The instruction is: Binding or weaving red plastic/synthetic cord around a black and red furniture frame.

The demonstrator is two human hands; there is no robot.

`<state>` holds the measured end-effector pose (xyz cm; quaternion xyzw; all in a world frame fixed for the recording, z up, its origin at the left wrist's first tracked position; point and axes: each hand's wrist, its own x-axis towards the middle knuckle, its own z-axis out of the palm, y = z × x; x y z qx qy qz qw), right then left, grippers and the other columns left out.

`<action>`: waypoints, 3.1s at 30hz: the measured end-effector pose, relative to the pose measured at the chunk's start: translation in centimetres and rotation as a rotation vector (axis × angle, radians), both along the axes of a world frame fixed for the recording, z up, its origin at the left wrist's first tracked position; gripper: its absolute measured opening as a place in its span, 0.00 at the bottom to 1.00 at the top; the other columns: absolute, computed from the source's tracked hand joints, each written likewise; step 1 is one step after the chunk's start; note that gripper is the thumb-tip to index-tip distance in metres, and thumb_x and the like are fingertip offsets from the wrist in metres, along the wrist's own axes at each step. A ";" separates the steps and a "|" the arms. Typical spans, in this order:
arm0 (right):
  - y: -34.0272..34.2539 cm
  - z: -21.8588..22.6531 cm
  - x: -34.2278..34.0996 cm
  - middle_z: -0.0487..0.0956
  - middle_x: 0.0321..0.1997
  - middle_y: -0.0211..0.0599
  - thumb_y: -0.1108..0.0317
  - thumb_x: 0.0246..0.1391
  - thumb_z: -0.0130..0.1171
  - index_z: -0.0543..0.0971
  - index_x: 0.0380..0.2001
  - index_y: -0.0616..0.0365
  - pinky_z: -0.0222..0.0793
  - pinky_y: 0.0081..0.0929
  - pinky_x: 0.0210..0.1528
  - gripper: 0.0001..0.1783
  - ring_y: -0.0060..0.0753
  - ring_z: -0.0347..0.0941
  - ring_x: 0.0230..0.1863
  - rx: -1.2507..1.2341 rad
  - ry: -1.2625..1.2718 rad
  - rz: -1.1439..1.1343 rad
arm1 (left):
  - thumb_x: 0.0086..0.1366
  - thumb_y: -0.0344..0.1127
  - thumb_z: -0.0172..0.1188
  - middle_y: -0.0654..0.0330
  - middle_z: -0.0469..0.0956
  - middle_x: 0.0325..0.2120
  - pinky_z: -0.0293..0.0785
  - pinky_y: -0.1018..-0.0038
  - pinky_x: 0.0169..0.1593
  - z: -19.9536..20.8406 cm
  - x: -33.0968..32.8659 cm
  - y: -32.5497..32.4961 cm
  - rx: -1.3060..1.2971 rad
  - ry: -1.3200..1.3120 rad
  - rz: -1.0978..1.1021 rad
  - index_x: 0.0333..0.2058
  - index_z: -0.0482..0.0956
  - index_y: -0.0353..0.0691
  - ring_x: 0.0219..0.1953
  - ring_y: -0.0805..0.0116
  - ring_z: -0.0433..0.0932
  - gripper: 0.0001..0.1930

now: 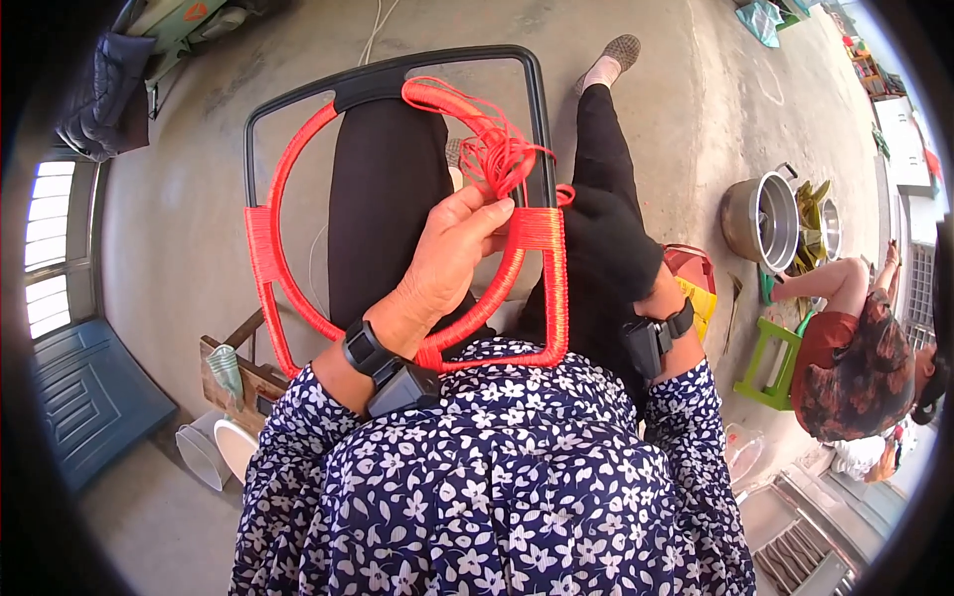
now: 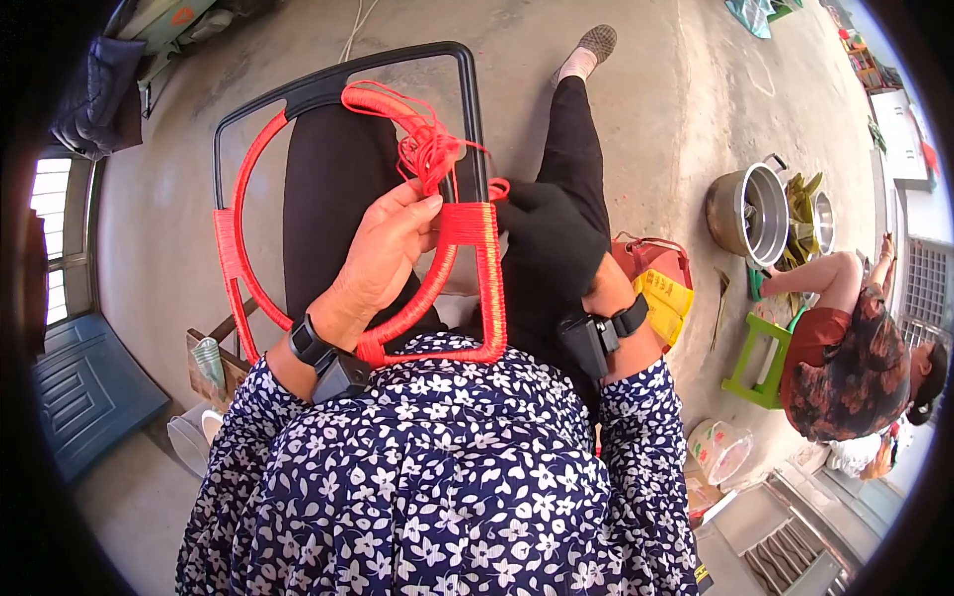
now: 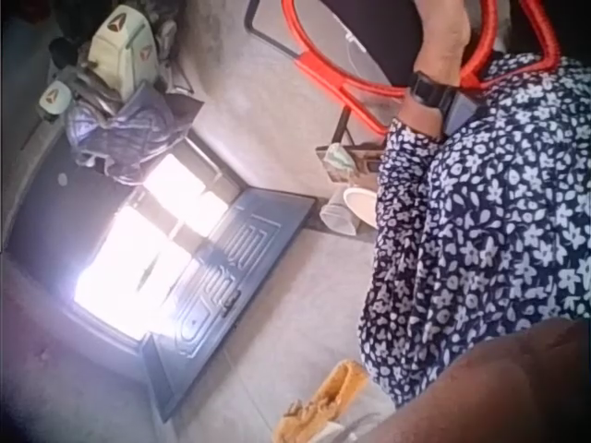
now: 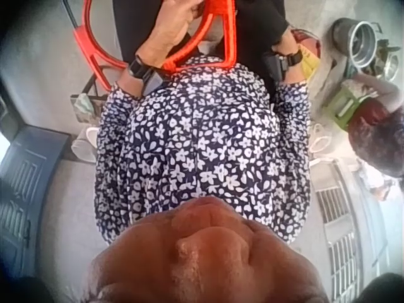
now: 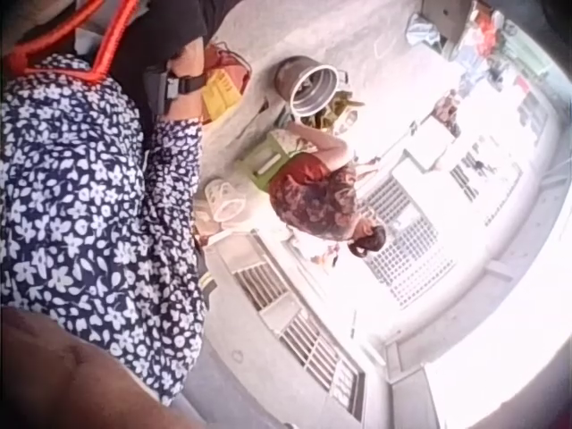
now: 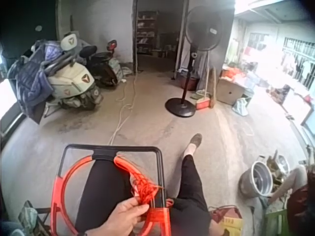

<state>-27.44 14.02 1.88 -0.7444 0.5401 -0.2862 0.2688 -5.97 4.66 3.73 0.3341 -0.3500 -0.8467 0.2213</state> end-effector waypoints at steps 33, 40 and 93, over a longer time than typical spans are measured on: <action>1.8 3.0 1.4 0.73 0.32 0.27 0.73 0.55 0.57 0.73 0.33 0.60 0.66 0.22 0.34 0.04 0.21 0.68 0.33 0.237 -1.009 -0.635 | 0.66 0.33 0.62 0.63 0.81 0.31 0.75 0.82 0.31 0.0 0.0 0.0 -0.146 -0.169 -0.045 0.40 0.75 0.36 0.31 0.80 0.78 0.09; 2.5 5.6 3.6 0.69 0.27 0.22 0.68 0.63 0.50 0.72 0.32 0.58 0.62 0.20 0.29 0.06 0.17 0.65 0.28 0.434 -1.482 -0.521 | 0.67 0.37 0.61 0.65 0.81 0.30 0.74 0.81 0.29 -0.2 -0.1 0.0 -0.116 -0.164 -0.089 0.37 0.76 0.39 0.29 0.80 0.78 0.08; 8.2 1.0 -8.5 0.79 0.41 0.33 0.66 0.62 0.55 0.76 0.51 0.63 0.70 0.25 0.48 0.17 0.24 0.74 0.44 0.165 -0.258 -0.687 | 0.69 0.35 0.57 0.63 0.79 0.31 0.76 0.80 0.33 -0.4 -0.3 -0.2 -0.299 -0.262 -0.008 0.42 0.75 0.33 0.29 0.80 0.76 0.10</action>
